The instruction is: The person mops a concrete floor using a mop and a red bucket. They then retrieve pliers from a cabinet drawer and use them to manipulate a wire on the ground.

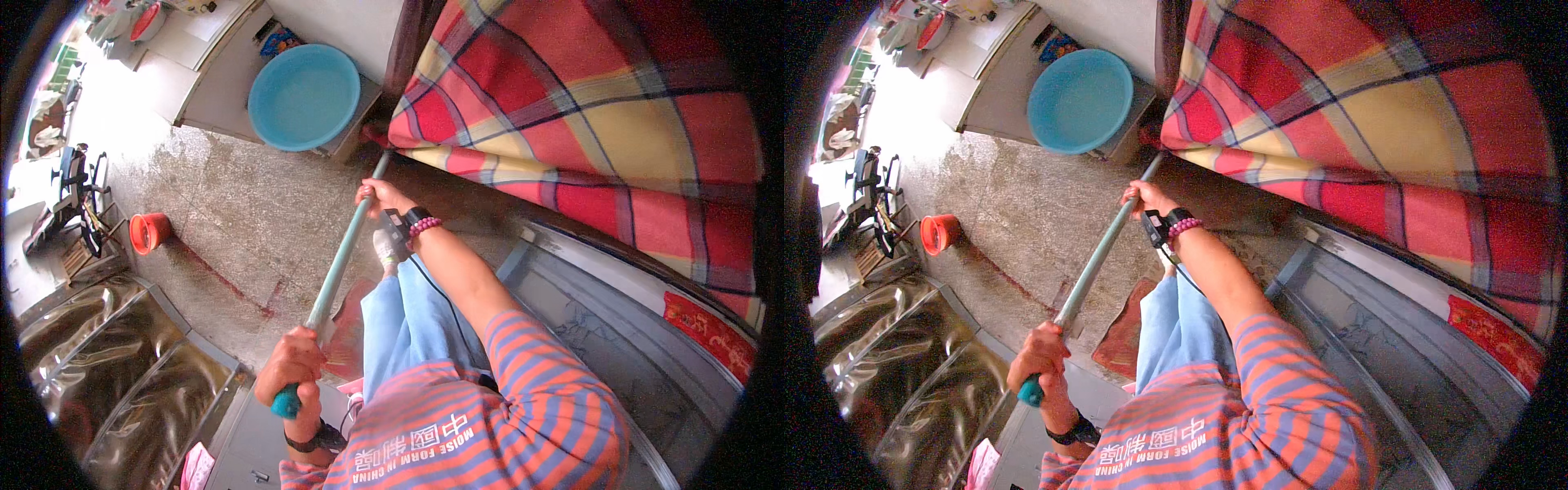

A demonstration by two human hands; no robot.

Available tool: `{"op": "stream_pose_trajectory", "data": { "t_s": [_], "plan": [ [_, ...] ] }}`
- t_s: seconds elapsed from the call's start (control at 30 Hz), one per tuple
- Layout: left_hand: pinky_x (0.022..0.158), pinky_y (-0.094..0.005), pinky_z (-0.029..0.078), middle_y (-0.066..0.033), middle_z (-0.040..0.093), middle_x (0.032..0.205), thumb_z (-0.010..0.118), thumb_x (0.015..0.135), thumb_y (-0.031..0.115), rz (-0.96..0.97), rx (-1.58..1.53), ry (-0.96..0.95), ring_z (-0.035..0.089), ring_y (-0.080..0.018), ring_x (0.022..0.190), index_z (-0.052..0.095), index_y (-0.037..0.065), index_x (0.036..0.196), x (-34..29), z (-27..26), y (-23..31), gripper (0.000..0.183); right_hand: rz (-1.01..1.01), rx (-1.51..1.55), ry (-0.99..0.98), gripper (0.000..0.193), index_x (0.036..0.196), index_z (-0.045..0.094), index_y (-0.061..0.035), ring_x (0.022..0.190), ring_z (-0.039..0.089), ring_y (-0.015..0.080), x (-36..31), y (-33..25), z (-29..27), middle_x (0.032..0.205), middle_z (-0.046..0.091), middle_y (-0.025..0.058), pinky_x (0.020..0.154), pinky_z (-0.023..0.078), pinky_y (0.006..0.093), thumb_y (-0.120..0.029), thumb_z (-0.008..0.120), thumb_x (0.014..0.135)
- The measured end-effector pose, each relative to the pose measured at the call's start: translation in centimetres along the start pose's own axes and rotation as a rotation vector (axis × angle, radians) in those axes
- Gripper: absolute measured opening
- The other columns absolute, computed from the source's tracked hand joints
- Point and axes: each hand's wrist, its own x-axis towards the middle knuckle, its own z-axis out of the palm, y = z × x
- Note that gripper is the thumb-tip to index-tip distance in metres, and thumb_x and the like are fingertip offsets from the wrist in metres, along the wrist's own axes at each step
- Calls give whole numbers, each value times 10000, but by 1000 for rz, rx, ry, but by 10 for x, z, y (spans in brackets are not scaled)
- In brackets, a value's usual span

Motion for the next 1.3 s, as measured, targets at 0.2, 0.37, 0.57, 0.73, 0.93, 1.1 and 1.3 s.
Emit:
{"op": "stream_pose_trajectory", "data": {
  "t_s": [0.2,0.37,0.57,0.73,0.93,1.1,1.3],
  "plan": [
    [803,-459,464,-97,555,672,626,879,257,-214,-256,-159,550,-239,664,501,6,656,-1,50,-65,358,-287,-7,217,318,613,368,-144,530,400,145,-93,-63,-130,546,380,-12,578,382,288,-163,470,914],
    [774,-324,461,-89,609,834,604,854,23,-428,-319,-445,589,-203,837,551,-15,782,-7,112,-104,98,-449,93,548,269,637,372,-128,511,398,146,-200,-84,-232,539,365,-7,534,372,281,-125,451,894],
    [742,-310,453,-90,605,831,614,865,51,-501,-437,-471,576,-189,813,543,-11,775,1,121,-111,130,-448,498,558,272,633,348,-123,527,407,147,-227,-88,-259,573,371,-6,558,406,278,-101,466,877],
    [740,-349,456,-104,570,765,612,884,138,-341,-371,-280,559,-227,755,501,-24,723,25,67,-73,255,-312,160,338,294,612,355,-125,549,403,138,-132,-68,-192,585,360,-5,520,370,244,-137,530,848],
    [724,-434,451,-70,517,629,650,869,322,-144,-154,-57,512,-218,616,490,7,654,42,0,-21,413,-297,-196,215,280,634,382,-134,519,447,131,-22,-14,-60,540,408,-13,604,438,296,-118,537,867],
    [659,-407,442,-37,495,572,662,844,393,1,-32,-12,506,-205,564,464,36,610,36,-7,26,471,-34,261,-16,237,670,396,-113,489,461,135,8,23,15,549,443,5,574,460,339,-100,537,859],
    [678,-419,454,-54,512,574,654,861,268,-57,-45,-54,520,-208,562,469,35,613,24,24,13,387,-101,222,-11,252,657,396,-118,520,454,143,-37,-5,-34,564,453,8,594,445,316,-90,528,871]
  ]
}}
